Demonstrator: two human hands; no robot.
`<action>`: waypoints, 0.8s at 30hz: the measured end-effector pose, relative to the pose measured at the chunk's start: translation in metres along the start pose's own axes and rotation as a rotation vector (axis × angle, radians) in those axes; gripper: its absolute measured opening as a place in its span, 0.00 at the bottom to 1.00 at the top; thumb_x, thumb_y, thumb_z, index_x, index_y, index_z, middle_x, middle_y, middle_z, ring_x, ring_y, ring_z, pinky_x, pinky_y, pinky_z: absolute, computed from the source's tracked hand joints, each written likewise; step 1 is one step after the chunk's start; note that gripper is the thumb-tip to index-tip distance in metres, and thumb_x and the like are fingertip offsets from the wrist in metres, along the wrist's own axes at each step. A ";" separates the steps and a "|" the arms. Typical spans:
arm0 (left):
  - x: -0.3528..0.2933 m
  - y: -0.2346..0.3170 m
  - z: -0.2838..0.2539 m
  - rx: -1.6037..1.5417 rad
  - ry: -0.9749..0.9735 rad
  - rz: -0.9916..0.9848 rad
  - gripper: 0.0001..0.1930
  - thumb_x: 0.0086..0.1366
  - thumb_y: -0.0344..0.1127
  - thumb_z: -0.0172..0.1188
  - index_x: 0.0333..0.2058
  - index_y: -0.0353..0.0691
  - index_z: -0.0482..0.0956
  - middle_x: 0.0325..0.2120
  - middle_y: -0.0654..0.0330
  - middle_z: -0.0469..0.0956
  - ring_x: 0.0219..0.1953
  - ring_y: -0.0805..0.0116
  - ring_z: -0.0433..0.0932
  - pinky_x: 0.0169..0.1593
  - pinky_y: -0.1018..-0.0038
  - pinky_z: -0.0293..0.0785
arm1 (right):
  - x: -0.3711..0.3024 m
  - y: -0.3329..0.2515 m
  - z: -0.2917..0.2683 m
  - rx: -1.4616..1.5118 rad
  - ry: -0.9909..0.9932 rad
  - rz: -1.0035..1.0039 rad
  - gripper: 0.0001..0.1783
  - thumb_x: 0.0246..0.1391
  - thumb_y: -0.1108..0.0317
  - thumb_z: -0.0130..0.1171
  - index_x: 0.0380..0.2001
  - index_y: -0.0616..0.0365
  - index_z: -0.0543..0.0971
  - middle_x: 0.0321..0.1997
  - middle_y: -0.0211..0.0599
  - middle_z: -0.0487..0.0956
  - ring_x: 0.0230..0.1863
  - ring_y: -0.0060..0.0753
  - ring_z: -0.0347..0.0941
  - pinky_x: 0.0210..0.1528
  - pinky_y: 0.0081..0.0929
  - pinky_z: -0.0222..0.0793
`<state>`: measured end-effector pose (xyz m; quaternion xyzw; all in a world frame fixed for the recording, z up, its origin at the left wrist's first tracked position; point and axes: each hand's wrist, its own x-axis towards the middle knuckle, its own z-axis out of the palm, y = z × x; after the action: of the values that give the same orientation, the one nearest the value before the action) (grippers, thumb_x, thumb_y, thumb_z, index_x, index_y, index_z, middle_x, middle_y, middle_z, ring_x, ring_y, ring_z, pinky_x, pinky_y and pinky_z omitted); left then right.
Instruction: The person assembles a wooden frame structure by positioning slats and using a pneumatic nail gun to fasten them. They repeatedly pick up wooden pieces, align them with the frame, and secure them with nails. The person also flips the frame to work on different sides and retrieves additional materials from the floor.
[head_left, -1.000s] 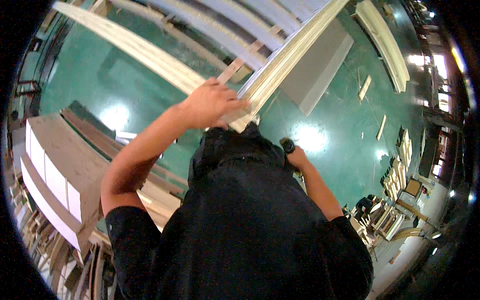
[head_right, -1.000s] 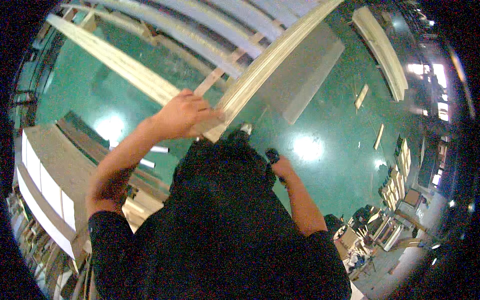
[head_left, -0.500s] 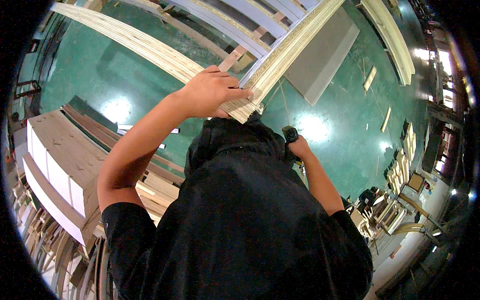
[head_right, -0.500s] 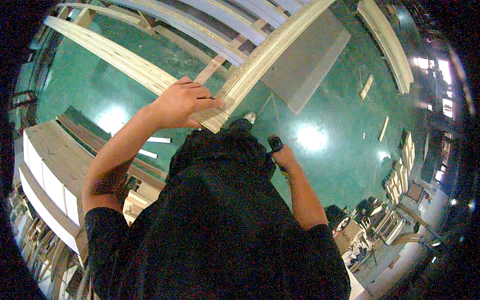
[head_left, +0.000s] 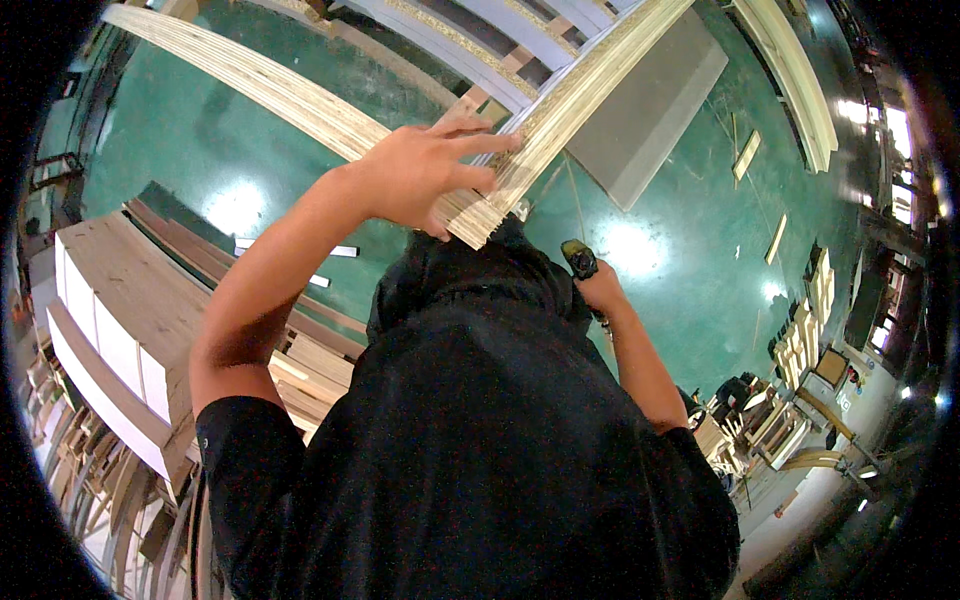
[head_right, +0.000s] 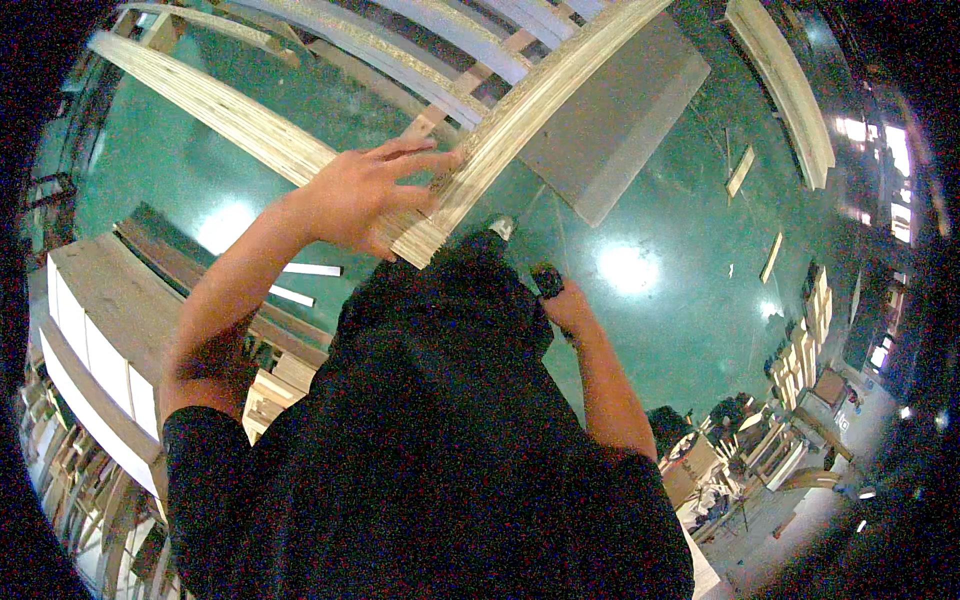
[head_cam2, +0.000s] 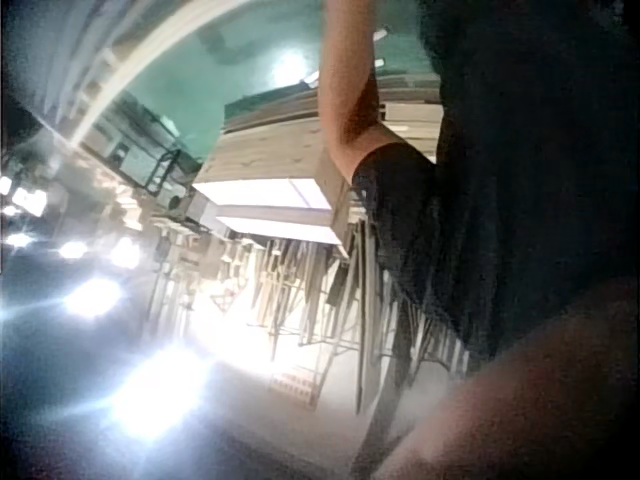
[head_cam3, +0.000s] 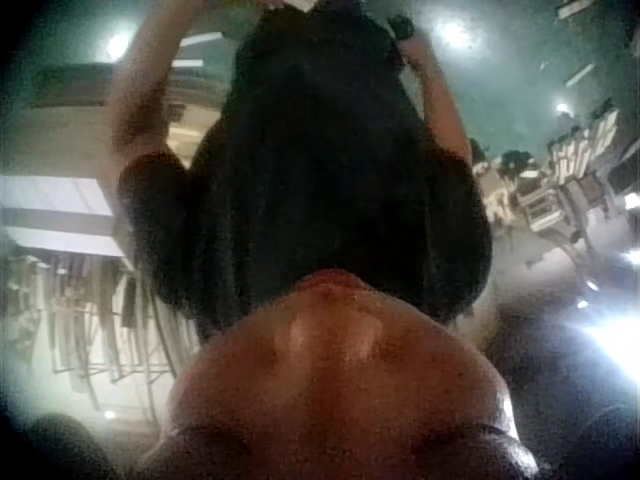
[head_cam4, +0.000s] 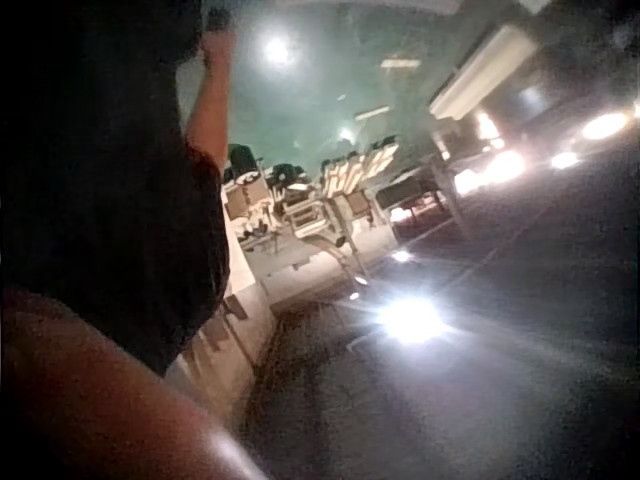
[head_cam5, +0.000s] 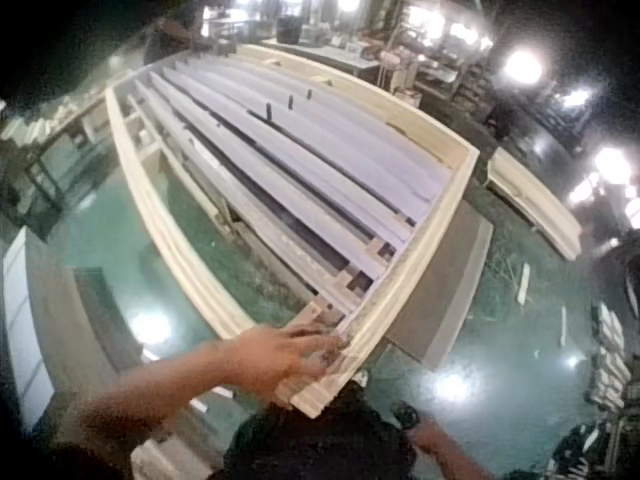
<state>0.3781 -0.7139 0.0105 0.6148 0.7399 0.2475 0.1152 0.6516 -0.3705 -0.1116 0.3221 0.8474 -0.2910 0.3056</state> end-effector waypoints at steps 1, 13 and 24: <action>0.002 -0.002 0.002 -0.019 -0.027 -0.016 0.47 0.30 0.44 0.81 0.57 0.55 0.75 0.71 0.64 0.60 0.66 0.47 0.67 0.59 0.52 0.75 | -0.007 -0.008 -0.007 0.017 0.015 -0.019 0.24 0.45 0.66 0.69 0.46 0.65 0.79 0.40 0.52 0.84 0.45 0.54 0.81 0.49 0.43 0.76; 0.014 -0.011 0.001 0.177 -0.010 0.050 0.51 0.30 0.43 0.83 0.59 0.47 0.69 0.71 0.66 0.58 0.59 0.50 0.75 0.58 0.54 0.76 | -0.116 -0.119 -0.096 0.164 0.051 -0.597 0.33 0.43 0.63 0.76 0.54 0.59 0.76 0.51 0.50 0.80 0.53 0.57 0.77 0.59 0.42 0.72; 0.011 -0.012 -0.001 -0.087 -0.051 -0.019 0.49 0.28 0.39 0.81 0.55 0.51 0.68 0.71 0.67 0.61 0.36 0.51 0.85 0.34 0.57 0.84 | -0.107 -0.195 -0.093 -0.087 -0.042 -0.765 0.36 0.48 0.65 0.75 0.59 0.63 0.71 0.53 0.46 0.79 0.55 0.41 0.76 0.59 0.37 0.70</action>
<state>0.3647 -0.7051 0.0065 0.6084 0.7309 0.2626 0.1631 0.5449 -0.4673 0.0814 -0.0368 0.9115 -0.3543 0.2056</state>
